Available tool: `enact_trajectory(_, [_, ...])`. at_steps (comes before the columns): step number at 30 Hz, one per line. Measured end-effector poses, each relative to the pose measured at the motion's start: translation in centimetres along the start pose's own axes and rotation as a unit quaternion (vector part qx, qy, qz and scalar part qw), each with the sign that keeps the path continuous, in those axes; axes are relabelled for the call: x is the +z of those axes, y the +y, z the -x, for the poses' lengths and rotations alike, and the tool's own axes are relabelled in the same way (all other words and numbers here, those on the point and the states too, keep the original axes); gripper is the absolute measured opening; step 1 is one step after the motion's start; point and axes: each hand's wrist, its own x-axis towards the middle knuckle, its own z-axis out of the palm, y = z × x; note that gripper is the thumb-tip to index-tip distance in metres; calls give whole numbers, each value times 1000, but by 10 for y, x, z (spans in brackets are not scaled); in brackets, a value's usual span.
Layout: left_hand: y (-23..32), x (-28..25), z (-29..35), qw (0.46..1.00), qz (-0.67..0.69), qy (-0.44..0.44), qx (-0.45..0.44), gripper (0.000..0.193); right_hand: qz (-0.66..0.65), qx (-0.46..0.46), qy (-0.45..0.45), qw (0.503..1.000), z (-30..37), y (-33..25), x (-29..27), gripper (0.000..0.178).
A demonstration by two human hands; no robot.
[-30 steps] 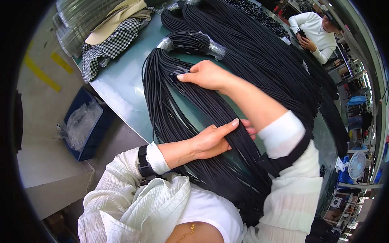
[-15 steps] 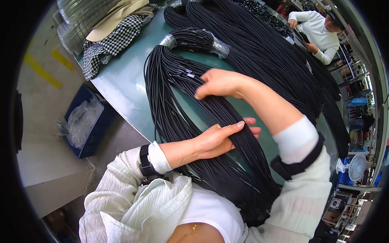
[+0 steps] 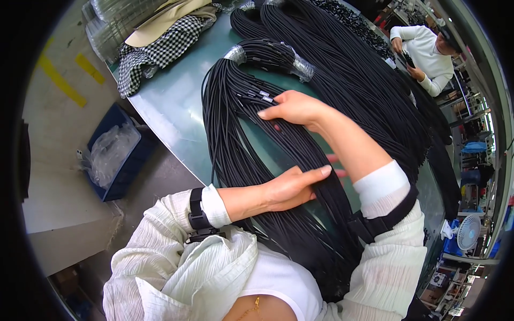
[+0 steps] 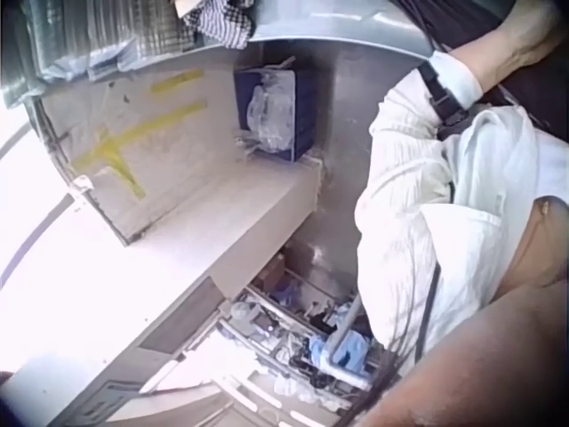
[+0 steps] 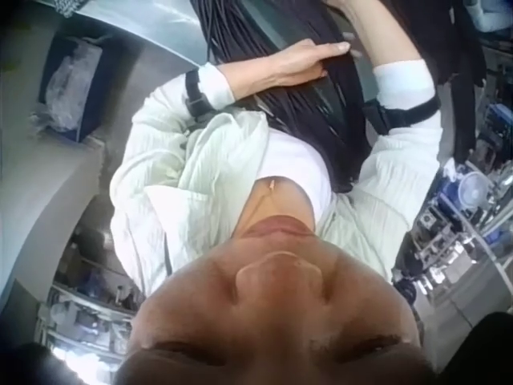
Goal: The person picks up a bundle of cords and slides a plastic cap onto the end of each cord by hand. After capping the cords, the person folds the bundle and sets it down on the table.
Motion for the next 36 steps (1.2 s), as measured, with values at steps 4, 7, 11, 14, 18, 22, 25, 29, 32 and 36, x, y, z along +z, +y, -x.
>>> enact_trajectory(4, [26,-22,-10,983,125,0,133,42,70,32,-74,994,26,-1,-29,20])
enact_trajectory(7, [44,-27,-8,977,155,-23,147,41,253,4,-106,962,41,-11,-45,22])
enact_trajectory(11, [44,-23,-7,977,98,56,181,36,94,-82,-91,988,40,-18,-50,26])
enact_trajectory(14, [39,-25,-10,978,28,100,181,35,253,-19,-63,965,27,-32,-36,37])
enact_trajectory(18, [36,-26,-10,983,-40,97,150,37,375,87,10,923,-3,-42,5,52])
enact_trajectory(22, [32,-16,-4,990,-27,76,118,37,346,-42,101,932,-32,-21,7,53])
enact_trajectory(25, [38,-15,-1,993,-14,52,107,36,314,-74,152,934,-22,-30,8,51])
enact_trajectory(29, [37,-19,4,990,83,8,114,36,431,-116,152,882,20,-43,8,39])
enact_trajectory(32, [29,-30,-4,994,1,48,103,33,520,-103,149,835,19,-45,17,34])
enact_trajectory(36, [26,-13,-8,987,-13,113,113,29,513,-255,308,760,-55,-35,40,33])
